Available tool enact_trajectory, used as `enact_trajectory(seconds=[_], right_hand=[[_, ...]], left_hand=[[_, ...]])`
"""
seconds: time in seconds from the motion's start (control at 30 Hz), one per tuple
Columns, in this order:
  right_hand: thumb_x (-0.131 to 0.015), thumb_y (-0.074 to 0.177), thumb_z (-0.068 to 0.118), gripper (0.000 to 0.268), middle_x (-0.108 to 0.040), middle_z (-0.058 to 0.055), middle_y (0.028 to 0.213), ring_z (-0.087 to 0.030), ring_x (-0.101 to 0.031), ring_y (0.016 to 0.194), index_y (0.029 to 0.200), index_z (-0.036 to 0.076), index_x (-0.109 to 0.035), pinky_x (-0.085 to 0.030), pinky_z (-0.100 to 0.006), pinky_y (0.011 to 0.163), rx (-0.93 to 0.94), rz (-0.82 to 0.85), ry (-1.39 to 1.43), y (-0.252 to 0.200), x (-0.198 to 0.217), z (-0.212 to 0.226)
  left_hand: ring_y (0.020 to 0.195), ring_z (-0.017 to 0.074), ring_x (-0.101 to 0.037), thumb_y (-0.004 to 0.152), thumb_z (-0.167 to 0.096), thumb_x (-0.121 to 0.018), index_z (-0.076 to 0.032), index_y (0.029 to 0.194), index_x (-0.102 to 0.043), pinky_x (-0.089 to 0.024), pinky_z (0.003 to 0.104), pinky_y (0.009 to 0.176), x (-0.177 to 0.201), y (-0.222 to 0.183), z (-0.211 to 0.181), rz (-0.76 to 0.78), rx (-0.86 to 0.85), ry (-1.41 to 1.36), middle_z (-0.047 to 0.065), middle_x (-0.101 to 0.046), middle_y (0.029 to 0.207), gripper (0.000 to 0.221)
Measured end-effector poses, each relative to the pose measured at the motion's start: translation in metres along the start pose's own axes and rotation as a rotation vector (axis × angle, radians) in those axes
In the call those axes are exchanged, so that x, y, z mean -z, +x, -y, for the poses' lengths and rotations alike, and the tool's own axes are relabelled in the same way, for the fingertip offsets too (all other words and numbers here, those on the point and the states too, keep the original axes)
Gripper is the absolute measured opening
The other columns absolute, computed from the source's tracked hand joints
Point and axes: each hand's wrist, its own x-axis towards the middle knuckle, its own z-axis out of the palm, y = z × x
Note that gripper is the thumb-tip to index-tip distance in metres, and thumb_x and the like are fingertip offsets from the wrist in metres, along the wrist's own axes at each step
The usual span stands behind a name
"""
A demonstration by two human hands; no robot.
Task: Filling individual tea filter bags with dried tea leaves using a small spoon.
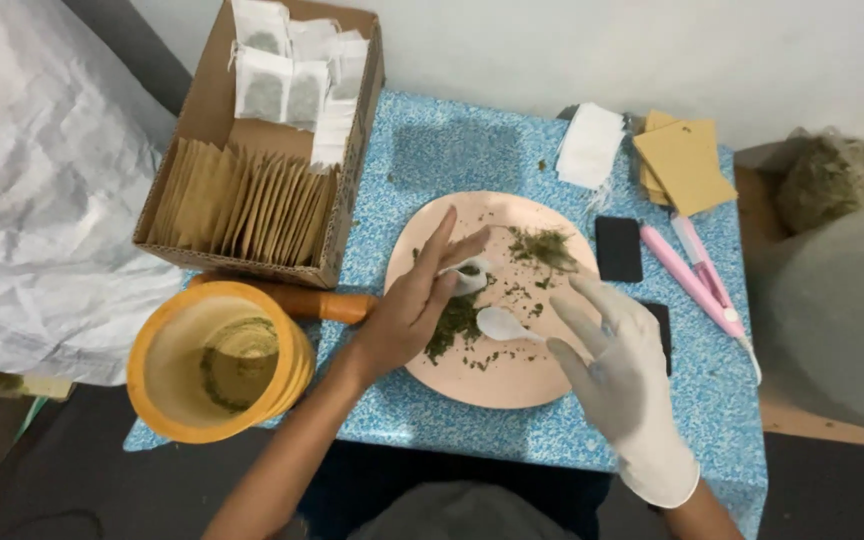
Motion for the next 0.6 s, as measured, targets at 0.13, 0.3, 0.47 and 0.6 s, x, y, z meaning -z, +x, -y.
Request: enact_trajectory(seconds=[0.13, 0.3, 0.47, 0.6], right_hand=[[-0.074, 0.099, 0.003, 0.057, -0.064, -0.013, 0.159, -0.031, -0.062, 0.148, 0.154, 0.011, -0.061, -0.054, -0.045, 0.119, -0.273, 0.082, 0.380, 0.059, 0.030, 0.026], [-0.081, 0.095, 0.013, 0.009, -0.085, -0.004, 0.093, -0.012, -0.071, 0.087, 0.092, 0.011, -0.089, -0.057, -0.030, 0.081, -0.623, -0.062, 0.752, 0.096, 0.021, 0.017], [-0.078, 0.099, 0.014, 0.011, -0.085, -0.007, 0.104, -0.014, -0.076, 0.092, 0.106, 0.013, -0.087, -0.067, -0.028, 0.079, -0.587, -0.107, 0.792, 0.089, 0.004, -0.009], [-0.076, 0.097, 0.004, 0.017, -0.082, -0.001, 0.093, -0.009, -0.068, 0.086, 0.086, 0.014, -0.084, -0.055, -0.025, 0.078, -0.484, -0.180, 0.652, 0.083, -0.008, -0.027]], left_hand=[[0.178, 0.0345, -0.019, 0.127, -0.028, -0.032, -0.023, 0.172, 0.025, -0.025, 0.059, 0.142, -0.006, 0.021, -0.018, 0.106, -0.140, 0.038, 0.011, -0.037, 0.182, 0.073], [0.177, 0.0350, -0.019, 0.122, -0.051, -0.025, -0.030, 0.161, 0.039, -0.044, 0.057, 0.129, -0.010, 0.063, -0.031, 0.145, -0.071, 0.101, 0.015, -0.042, 0.180, 0.078], [0.177, 0.0336, -0.018, 0.123, -0.047, -0.026, -0.028, 0.164, 0.036, -0.047, 0.057, 0.128, -0.016, 0.082, -0.020, 0.174, -0.078, 0.115, 0.011, -0.038, 0.182, 0.077], [0.172, 0.0348, -0.020, 0.115, -0.059, -0.014, -0.020, 0.158, 0.043, -0.032, 0.056, 0.139, -0.025, 0.089, -0.041, 0.157, 0.027, 0.185, 0.016, -0.036, 0.178, 0.082]])
